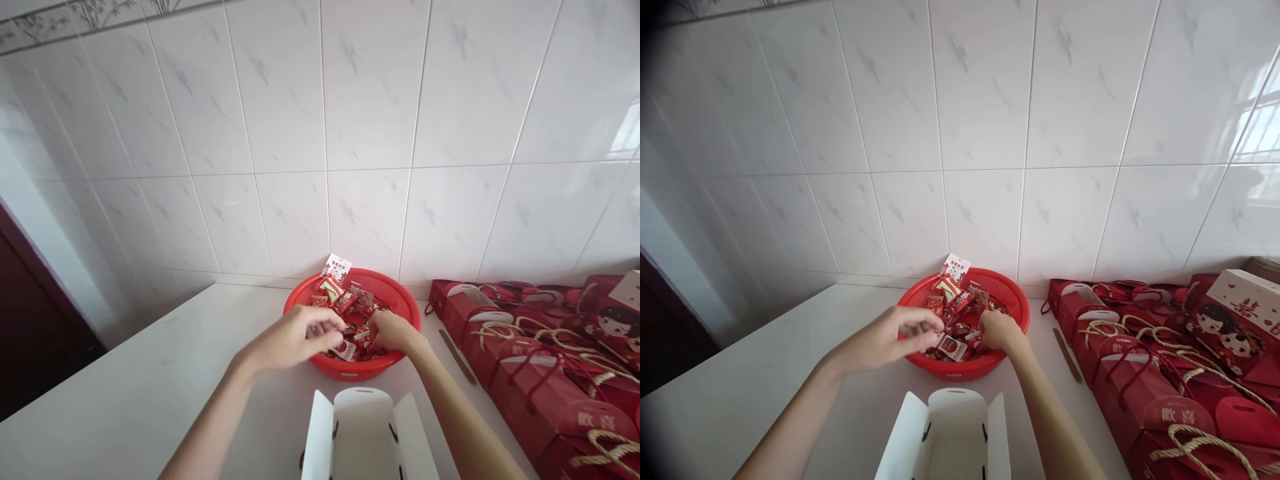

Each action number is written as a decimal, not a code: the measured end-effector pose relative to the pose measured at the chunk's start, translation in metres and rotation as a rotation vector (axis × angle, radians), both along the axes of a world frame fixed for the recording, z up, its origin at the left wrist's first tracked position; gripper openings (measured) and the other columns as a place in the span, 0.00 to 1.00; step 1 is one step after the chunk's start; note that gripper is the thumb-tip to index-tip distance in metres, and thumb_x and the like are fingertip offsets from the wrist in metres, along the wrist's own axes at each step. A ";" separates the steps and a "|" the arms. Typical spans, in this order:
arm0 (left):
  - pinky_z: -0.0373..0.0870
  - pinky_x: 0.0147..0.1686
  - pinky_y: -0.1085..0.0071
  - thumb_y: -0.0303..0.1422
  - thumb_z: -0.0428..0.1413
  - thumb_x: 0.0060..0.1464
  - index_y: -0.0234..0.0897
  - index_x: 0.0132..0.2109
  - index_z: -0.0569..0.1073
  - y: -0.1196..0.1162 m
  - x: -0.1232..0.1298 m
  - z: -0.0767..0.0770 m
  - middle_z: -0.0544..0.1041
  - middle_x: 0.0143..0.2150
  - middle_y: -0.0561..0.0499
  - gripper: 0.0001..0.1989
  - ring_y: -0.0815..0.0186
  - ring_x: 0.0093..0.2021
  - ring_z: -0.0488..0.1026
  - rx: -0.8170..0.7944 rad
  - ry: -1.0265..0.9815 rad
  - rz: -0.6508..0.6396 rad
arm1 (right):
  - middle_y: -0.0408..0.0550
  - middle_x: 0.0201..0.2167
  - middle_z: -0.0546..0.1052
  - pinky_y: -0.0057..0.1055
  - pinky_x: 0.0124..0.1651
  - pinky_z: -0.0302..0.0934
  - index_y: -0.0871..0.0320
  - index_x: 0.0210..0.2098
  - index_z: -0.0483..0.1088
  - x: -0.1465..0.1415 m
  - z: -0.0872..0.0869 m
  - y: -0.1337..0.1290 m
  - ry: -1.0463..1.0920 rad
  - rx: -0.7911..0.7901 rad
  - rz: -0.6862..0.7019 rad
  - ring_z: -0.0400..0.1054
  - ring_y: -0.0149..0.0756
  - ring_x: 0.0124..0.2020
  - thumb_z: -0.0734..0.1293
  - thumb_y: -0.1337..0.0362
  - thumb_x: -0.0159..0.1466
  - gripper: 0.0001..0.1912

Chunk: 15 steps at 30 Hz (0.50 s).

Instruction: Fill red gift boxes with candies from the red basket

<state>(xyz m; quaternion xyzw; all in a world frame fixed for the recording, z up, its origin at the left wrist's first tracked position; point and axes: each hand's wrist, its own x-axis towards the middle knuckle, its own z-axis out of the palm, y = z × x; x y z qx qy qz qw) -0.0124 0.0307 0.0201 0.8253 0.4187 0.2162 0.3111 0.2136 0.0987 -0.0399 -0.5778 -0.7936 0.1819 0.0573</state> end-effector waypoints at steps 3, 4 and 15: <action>0.72 0.39 0.69 0.42 0.53 0.61 0.35 0.45 0.77 0.043 -0.006 -0.009 0.81 0.37 0.48 0.16 0.62 0.36 0.77 0.010 0.087 0.076 | 0.48 0.29 0.77 0.29 0.30 0.56 0.57 0.23 0.70 0.003 -0.003 0.000 0.062 -0.013 0.010 0.72 0.40 0.34 0.70 0.75 0.50 0.07; 0.73 0.40 0.68 0.40 0.52 0.61 0.35 0.46 0.78 0.058 -0.005 -0.013 0.81 0.38 0.47 0.16 0.61 0.38 0.77 0.020 0.162 0.094 | 0.47 0.28 0.77 0.29 0.30 0.55 0.57 0.22 0.70 0.005 -0.004 0.000 0.083 -0.003 0.006 0.71 0.39 0.33 0.69 0.75 0.51 0.08; 0.72 0.41 0.64 0.20 0.58 0.38 0.36 0.38 0.80 0.122 0.030 -0.047 0.81 0.45 0.41 0.17 0.50 0.44 0.77 0.022 0.770 0.092 | 0.47 0.32 0.76 0.28 0.33 0.51 0.57 0.28 0.63 0.011 -0.012 0.006 0.264 0.125 -0.097 0.67 0.35 0.33 0.64 0.69 0.62 0.07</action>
